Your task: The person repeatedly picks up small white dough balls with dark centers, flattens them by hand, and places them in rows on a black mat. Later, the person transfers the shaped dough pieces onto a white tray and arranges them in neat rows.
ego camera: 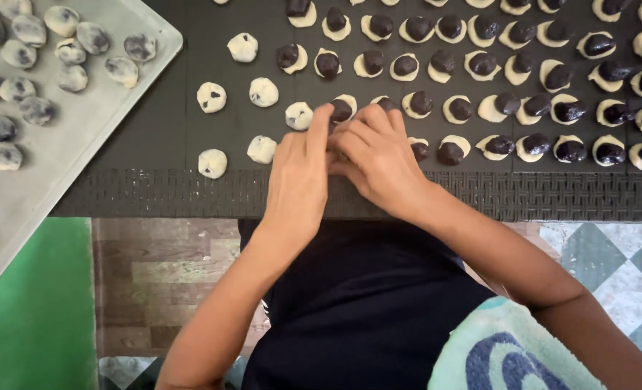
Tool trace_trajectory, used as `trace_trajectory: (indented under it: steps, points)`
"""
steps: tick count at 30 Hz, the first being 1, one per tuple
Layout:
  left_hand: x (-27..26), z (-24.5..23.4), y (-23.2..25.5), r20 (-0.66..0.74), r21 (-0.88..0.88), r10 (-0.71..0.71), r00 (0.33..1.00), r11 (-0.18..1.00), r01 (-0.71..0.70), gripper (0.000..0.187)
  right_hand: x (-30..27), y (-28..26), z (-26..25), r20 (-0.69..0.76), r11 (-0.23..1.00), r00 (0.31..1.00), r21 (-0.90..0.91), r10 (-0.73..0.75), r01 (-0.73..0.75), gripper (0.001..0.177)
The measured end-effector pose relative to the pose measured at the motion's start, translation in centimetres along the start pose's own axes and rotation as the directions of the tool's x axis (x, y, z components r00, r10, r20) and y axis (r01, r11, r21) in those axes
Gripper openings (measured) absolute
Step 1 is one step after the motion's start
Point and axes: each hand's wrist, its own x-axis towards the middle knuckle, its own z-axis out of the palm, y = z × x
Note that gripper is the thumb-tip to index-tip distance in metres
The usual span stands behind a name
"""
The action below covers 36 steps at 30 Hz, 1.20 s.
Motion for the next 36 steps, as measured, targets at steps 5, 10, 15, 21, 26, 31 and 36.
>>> trace_trajectory:
  steps: [5,10,15,21,26,31,36]
  points:
    - [-1.1,-1.1,0.6,-0.098,0.117,0.056,0.994,0.992,-0.045,0.039,-0.4,1.0,1.5,-0.031,1.000,0.999,0.005,-0.021,0.021,0.020]
    - [-2.1,-1.0,-0.6,-0.122,0.310,-0.033,0.992,0.948,0.070,0.031,-0.2,0.7,-1.5,0.060,0.996,0.998,-0.093,-0.007,0.013,0.028]
    - [-2.8,0.0,-0.6,-0.173,0.217,-0.006,0.985,0.975,0.044,0.017,-0.5,0.1,0.2,-0.007,0.994,0.998,-0.098,-0.058,0.057,0.023]
    - [-2.9,-0.4,1.0,-0.174,0.296,0.011,0.985,0.954,0.042,0.025,0.1,0.0,0.9,-0.044,0.999,0.998,0.011,-0.040,0.040,0.012]
    - [-2.1,-2.8,0.0,-0.053,0.285,-0.128,0.990,0.949,0.138,0.028,2.8,1.3,0.9,0.155,0.981,0.986,-0.173,-0.063,0.090,0.034]
    - [-1.2,-6.0,-2.0,-0.055,0.248,-0.344,0.937,0.905,0.347,0.040,5.5,1.3,4.0,0.384,0.917,0.923,-0.372,0.010,0.145,0.084]
    - [0.2,-5.5,-3.3,-0.048,-0.010,-0.435,0.899,0.900,0.435,0.040,5.8,1.6,3.9,0.431,0.875,0.902,-0.436,-0.003,0.211,0.086]
